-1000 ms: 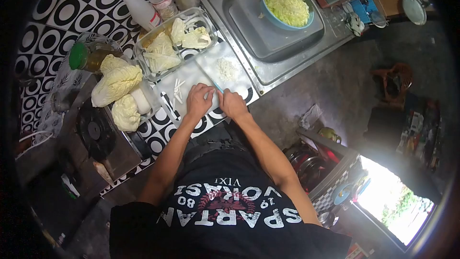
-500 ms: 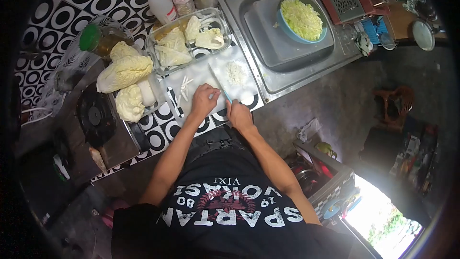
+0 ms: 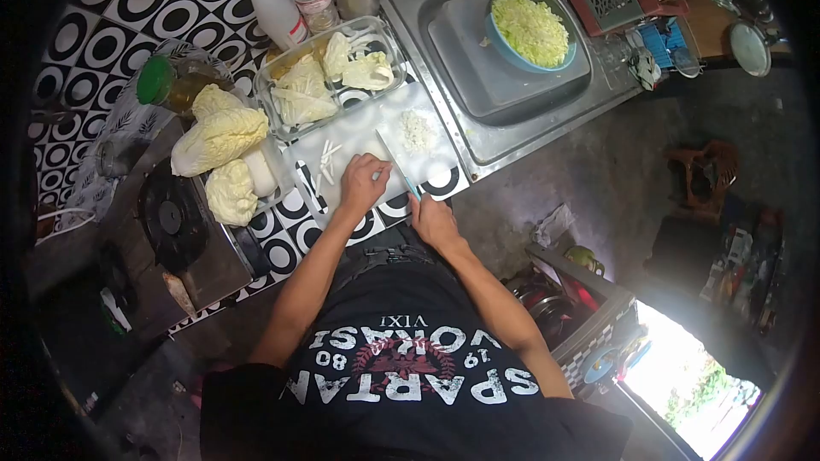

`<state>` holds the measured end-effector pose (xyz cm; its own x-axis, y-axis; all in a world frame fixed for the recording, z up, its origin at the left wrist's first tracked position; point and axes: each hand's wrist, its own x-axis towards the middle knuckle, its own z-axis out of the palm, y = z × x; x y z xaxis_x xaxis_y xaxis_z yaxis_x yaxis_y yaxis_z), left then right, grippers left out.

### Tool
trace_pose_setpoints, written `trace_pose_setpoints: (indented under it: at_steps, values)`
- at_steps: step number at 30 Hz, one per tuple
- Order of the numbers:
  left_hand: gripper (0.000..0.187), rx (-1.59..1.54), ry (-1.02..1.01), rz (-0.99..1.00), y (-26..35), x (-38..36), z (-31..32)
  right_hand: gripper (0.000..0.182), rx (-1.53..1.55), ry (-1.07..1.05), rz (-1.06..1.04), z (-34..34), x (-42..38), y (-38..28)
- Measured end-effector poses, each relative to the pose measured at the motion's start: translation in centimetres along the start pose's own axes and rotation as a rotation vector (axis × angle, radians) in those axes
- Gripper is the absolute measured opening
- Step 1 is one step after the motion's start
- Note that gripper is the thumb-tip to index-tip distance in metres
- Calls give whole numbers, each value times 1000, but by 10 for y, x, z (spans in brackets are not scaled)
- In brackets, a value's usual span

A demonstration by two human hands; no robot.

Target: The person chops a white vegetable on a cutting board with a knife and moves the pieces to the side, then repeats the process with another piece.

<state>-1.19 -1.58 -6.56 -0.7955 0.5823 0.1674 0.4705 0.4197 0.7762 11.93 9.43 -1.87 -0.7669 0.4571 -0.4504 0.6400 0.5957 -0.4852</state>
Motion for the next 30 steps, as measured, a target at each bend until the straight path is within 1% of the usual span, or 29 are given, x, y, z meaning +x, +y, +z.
trace_pose_setpoints:
  at_steps: [3, 5, 9, 11, 13, 14, 16, 20, 23, 26, 30]
  values:
    - [6, 10, -26, -1, -1, 0, -2, 43, -5, 32, 3, 10, 6, -3]
    - [7, 14, -38, -4, -2, 1, -1, 43, 12, 57, -55, 14, 21, -7]
    - [7, 21, -57, -6, -2, -4, -1, 44, -3, 19, 22, 1, 31, -27]
    - [7, 24, -45, -11, -3, 0, -1, 46, -8, 16, 23, -2, 27, -24]
    - [7, -33, -28, -57, -4, 0, 0, 46, 17, -9, -11, -3, 16, -15]
    - [7, -35, -20, -58, -5, 1, 1, 46, 1, -63, 12, -3, 11, -9]
    - [7, -123, -44, -134, -9, -1, 2, 46, -3, -66, 25, -4, -3, -5]
    - [6, -122, -43, -115, -6, -1, 3, 45, -1, -32, 50, 7, -8, 1]
    - [5, -87, -10, -39, -8, -1, 4, 44, 0, -7, 18, 12, 9, -5]
    - [5, -75, -23, -53, -7, -3, 6, 45, 4, -10, 28, 7, 25, -23]
    - [4, -66, -2, -65, -6, -3, 5, 46, 13, -32, 27, -1, 27, -30]
